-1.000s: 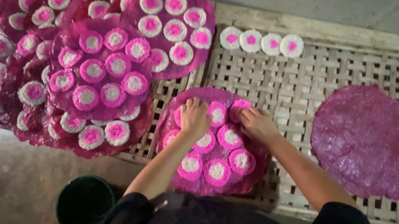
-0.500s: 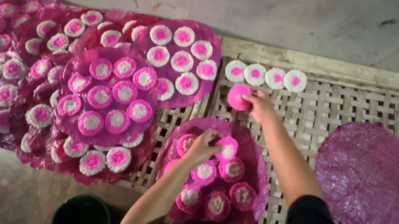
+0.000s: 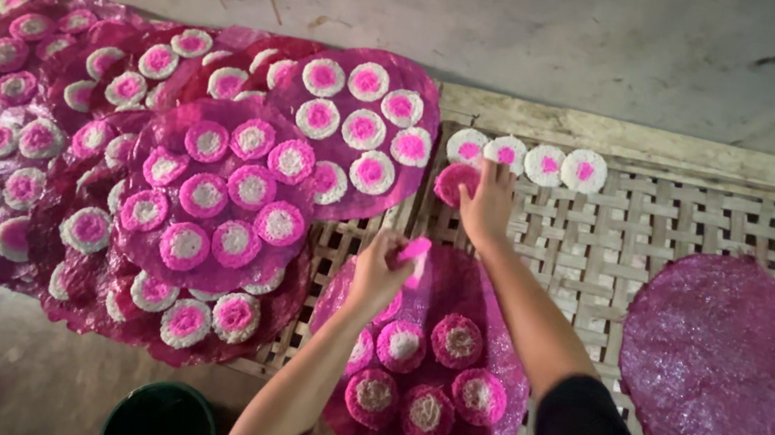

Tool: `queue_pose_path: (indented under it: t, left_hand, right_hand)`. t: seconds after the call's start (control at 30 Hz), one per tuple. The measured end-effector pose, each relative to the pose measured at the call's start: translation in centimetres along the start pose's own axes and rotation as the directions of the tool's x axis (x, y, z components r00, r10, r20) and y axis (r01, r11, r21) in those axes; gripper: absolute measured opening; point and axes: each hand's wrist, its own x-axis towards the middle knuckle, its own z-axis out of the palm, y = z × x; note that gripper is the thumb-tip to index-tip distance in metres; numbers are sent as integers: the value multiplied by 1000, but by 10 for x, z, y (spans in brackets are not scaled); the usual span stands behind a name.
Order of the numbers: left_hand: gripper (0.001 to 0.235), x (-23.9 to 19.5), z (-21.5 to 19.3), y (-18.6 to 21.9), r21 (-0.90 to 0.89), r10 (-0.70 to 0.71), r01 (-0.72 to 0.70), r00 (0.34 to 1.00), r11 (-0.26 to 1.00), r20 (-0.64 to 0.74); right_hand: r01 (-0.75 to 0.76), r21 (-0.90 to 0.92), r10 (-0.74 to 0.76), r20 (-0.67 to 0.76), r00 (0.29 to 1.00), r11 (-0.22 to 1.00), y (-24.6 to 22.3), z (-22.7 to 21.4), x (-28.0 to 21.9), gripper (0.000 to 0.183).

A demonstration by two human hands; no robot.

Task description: The person arranges pink and white circular decorative items on a woven mat. They pick up the items from a pile and place them in rows, creating a pattern on the mat.

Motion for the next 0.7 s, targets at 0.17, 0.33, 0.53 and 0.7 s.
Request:
queue_pose_path:
  t: [0.17,0.33,0.53,0.7]
  left_hand:
    - [33,5,20,56,26,168,-167,985,986,-28]
    - [52,-18,43,64,171,220,-248,961,954,168]
    - [54,-60,64,7,512,373,-538,840,670,395]
    - [45,-58,77,-11,616,253,-434,897,657,363]
  right_hand:
    - [-863,454,264,824,501,222,-11,-29,-59,48]
    - [-823,568,534,699,475,-11,34,-43,-52,32]
    - [-640,547,458,447,768,539,90,-20,-5,33]
    - [-325,-134,343,136,930,936,70,-13,3,44]
